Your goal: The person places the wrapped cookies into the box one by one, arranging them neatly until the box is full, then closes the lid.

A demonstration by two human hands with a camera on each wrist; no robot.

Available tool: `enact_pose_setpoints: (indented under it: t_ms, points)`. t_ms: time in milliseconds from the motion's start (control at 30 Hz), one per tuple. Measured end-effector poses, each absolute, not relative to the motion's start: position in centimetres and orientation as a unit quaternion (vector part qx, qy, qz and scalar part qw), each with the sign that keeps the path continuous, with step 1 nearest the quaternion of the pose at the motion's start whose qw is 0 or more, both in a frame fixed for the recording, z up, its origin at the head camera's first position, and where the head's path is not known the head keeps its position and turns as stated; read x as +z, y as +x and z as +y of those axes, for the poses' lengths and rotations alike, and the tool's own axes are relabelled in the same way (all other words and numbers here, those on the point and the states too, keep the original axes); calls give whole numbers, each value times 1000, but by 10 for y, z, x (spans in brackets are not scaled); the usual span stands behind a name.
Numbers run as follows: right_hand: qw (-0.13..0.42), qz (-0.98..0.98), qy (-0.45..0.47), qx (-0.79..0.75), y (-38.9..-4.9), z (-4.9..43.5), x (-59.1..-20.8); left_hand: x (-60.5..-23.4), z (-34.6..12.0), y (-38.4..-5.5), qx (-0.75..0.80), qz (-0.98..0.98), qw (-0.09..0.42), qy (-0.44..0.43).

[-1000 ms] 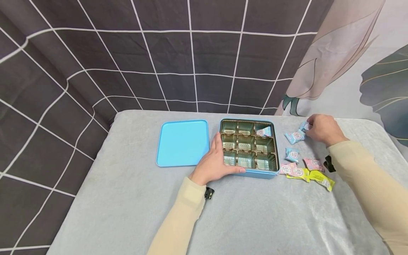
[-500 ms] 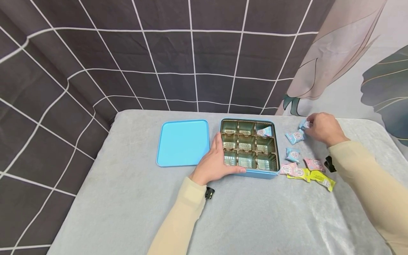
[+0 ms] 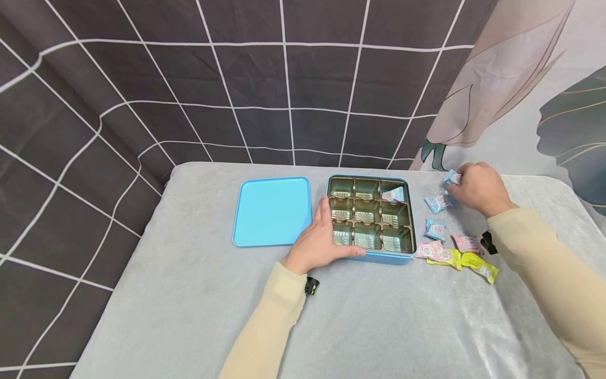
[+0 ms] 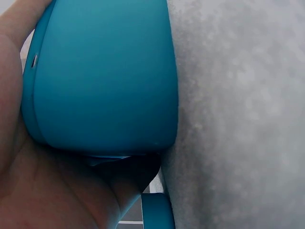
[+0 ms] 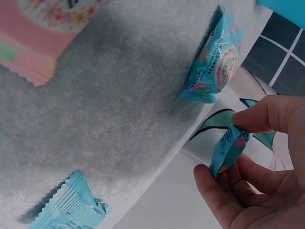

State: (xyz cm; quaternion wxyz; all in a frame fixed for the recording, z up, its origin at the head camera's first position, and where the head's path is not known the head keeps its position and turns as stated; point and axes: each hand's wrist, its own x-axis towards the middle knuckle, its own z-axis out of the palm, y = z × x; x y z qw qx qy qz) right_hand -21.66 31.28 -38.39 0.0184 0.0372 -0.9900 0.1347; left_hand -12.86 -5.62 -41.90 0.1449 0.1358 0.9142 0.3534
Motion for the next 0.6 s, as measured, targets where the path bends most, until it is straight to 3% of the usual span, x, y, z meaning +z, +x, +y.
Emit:
enact_pose_setpoints:
  t_ms: [600]
  points:
    - [48, -986, 54, 150, -213, 302, -378, -420, -56, -130, 352, 916, 136, 138]
